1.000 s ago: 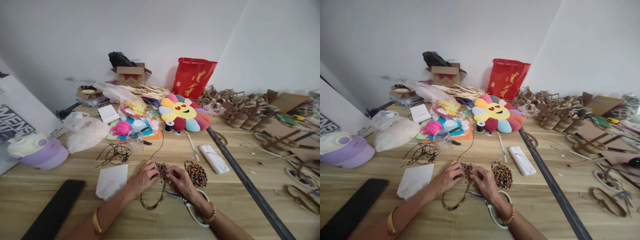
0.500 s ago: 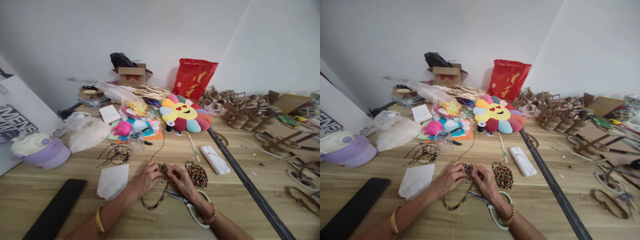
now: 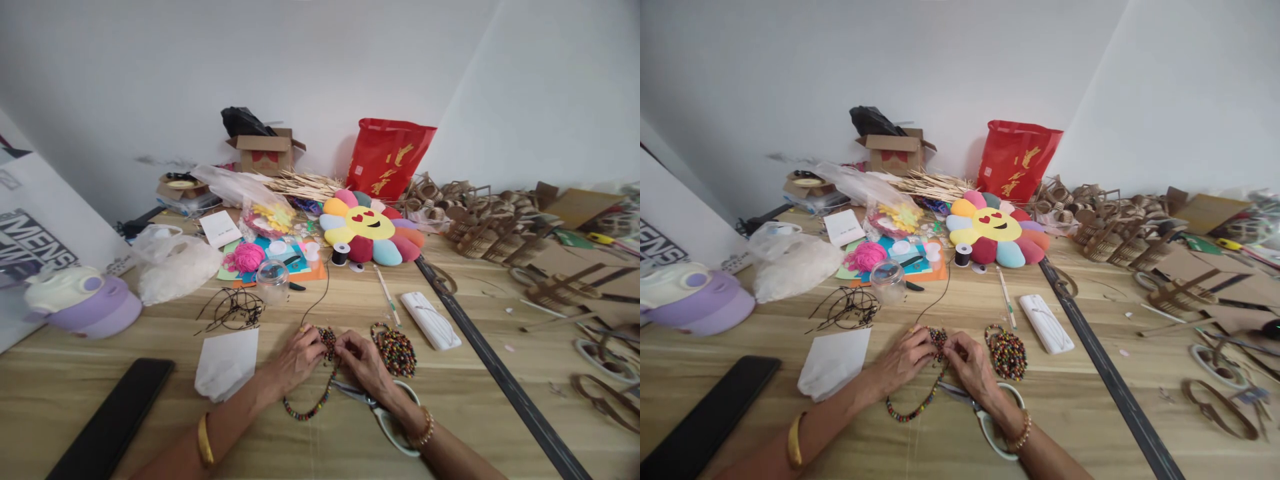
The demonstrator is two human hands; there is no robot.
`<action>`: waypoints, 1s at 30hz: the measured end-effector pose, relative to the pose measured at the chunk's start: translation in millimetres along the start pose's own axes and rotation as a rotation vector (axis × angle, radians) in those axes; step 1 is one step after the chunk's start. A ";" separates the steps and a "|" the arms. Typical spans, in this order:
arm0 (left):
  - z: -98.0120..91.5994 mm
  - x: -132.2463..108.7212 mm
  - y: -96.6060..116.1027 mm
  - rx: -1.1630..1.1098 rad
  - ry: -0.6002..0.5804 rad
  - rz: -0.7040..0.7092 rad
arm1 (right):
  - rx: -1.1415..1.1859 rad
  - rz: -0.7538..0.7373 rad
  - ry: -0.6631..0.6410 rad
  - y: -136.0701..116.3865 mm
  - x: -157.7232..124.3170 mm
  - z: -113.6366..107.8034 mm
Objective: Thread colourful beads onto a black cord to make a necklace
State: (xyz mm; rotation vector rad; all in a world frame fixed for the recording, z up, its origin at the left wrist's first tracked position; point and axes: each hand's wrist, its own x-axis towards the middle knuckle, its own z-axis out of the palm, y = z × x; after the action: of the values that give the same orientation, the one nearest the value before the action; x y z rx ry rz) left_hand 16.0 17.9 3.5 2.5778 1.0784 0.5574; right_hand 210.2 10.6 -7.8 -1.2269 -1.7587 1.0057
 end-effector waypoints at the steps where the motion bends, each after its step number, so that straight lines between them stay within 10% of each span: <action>1: 0.1 0.0 -0.2 0.003 0.000 -0.002 | -0.001 -0.001 0.002 -0.3 -0.2 0.0; 30: -2.5 -0.1 -3.9 -0.014 -0.001 0.015 | 0.015 0.002 -0.006 -3.5 -0.8 -0.3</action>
State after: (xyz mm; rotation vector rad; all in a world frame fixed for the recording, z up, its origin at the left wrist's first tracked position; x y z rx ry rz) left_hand 12.4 20.8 4.1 2.5756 1.0522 0.5658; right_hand 209.5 9.1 -4.6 -1.2175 -1.7519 1.0233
